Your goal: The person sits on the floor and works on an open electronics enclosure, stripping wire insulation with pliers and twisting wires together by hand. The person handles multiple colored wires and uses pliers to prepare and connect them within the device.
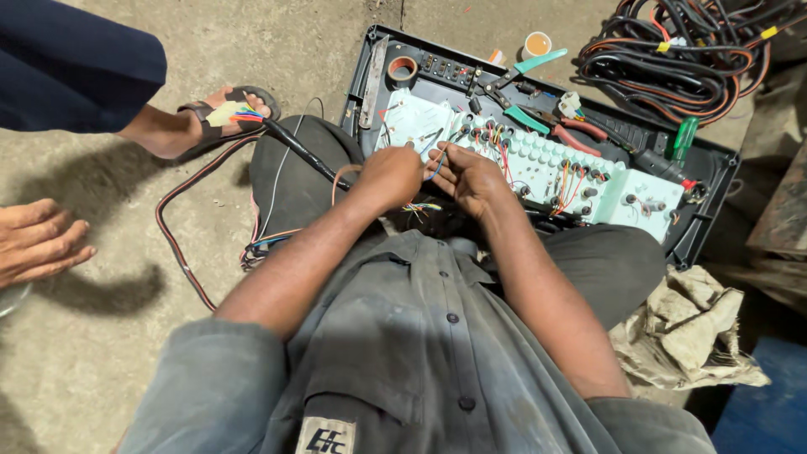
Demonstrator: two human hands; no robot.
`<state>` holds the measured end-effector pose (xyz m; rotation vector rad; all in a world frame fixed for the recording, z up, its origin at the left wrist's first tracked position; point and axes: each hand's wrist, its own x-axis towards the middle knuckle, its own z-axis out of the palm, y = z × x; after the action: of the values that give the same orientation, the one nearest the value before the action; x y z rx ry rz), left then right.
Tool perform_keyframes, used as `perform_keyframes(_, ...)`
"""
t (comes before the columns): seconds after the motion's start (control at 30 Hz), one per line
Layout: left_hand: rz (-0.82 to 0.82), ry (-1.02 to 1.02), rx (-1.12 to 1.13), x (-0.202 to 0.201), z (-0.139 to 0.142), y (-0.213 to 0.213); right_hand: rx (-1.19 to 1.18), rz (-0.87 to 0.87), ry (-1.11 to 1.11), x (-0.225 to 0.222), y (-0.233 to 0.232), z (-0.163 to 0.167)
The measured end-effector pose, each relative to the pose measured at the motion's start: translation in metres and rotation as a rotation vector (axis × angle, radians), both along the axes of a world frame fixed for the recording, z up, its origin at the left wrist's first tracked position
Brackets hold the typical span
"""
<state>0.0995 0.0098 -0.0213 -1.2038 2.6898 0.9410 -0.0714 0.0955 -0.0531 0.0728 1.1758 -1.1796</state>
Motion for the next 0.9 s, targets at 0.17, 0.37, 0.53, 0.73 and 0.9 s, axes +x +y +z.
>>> perform_keyframes(0.17,0.321,0.215,0.565,0.025,-0.003,0.049,-0.089,-0.035,-0.006,0.007,0.023,-0.006)
perform_keyframes(0.37,0.603,0.380,1.076,0.038,-0.003,0.082,-0.168,-0.062,-0.071,0.014,0.043,0.000)
perform_keyframes(0.53,0.597,0.358,0.989,0.043,-0.020,0.097,-0.264,-0.032,0.037,0.022,0.060,0.004)
perform_keyframes(0.73,0.651,0.452,0.898,0.053,-0.036,0.117,-0.293,-0.100,0.082,0.041,0.070,0.002)
perform_keyframes(0.9,0.655,0.447,1.009,0.061,-0.029,0.117,-0.296,-0.124,0.082,0.052,0.070,0.009)
